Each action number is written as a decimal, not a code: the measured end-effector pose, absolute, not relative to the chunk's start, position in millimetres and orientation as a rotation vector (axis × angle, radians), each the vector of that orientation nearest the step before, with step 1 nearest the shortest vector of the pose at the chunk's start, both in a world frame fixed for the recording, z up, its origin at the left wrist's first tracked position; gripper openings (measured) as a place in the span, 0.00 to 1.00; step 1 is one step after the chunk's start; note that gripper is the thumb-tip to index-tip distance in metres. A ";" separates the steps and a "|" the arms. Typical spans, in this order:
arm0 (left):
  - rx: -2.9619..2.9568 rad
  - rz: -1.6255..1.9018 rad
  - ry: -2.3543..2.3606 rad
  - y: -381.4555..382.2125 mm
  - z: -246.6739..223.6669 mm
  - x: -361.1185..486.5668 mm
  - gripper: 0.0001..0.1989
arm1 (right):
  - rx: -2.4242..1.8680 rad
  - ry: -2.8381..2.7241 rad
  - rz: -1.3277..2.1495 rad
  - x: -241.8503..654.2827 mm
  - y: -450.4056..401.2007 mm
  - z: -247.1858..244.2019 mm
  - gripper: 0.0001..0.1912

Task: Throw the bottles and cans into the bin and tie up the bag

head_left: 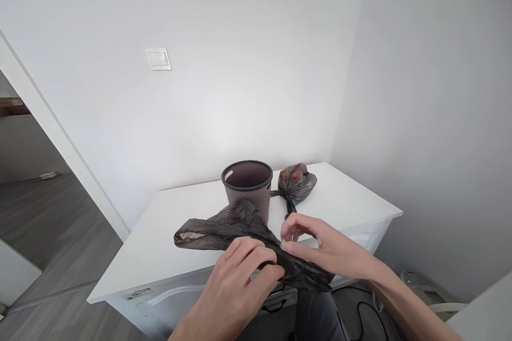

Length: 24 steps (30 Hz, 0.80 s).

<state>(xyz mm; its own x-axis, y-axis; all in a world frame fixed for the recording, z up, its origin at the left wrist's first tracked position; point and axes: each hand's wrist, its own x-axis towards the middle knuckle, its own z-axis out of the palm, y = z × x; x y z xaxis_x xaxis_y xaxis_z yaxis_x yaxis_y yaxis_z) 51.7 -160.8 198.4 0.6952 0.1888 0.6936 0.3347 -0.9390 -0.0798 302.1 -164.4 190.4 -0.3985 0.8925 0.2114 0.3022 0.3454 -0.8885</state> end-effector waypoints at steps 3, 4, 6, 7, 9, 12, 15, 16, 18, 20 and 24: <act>-2.745 -1.053 -0.366 -161.6 198.0 47.6 0.10 | -1.097 -1.945 0.956 291.9 -146.7 194.3 0.14; -2.768 -1.040 -0.359 -162.0 198.3 45.5 0.10 | -1.114 -1.944 0.930 289.0 -143.3 196.2 0.15; -2.821 -1.025 -0.368 -163.6 198.0 40.6 0.10 | -1.150 -1.890 0.866 284.8 -140.2 200.3 0.15; -2.850 -1.022 -0.377 -164.9 197.2 37.8 0.10 | -1.167 -1.845 0.832 283.5 -140.1 202.5 0.16; -2.925 -0.986 -0.444 -168.1 193.6 32.0 0.09 | -1.185 -1.738 0.766 282.0 -141.5 207.7 0.16; -3.084 -0.729 -0.679 -173.0 187.0 23.0 0.06 | -1.178 -1.597 0.657 282.4 -144.4 219.0 0.16; -3.213 -0.322 -1.000 -174.7 188.1 14.9 0.15 | -1.161 -1.492 0.547 286.0 -147.7 234.9 0.17; -3.241 -0.212 -1.121 -173.8 191.1 13.3 0.19 | -1.158 -1.463 0.520 287.7 -149.3 240.4 0.17; -3.253 -0.135 -1.323 -168.2 199.0 13.7 0.20 | -1.154 -1.422 0.487 291.3 -153.6 250.5 0.18; -3.186 -0.326 -1.365 -157.2 204.6 20.0 0.17 | -1.155 -1.411 0.477 294.1 -159.5 258.3 0.19; -2.809 -0.760 -1.209 -128.2 193.8 36.0 0.18 | -1.160 -1.423 0.475 297.1 -173.4 267.5 0.20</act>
<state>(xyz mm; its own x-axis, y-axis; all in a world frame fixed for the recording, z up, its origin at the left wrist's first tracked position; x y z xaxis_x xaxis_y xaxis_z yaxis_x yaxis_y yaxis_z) 36.0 -128.2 193.8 0.5894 0.6863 0.4262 0.6817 -0.7056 0.1935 297.1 -173.4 267.5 0.1736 0.8434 0.5084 0.3686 0.4231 -0.8277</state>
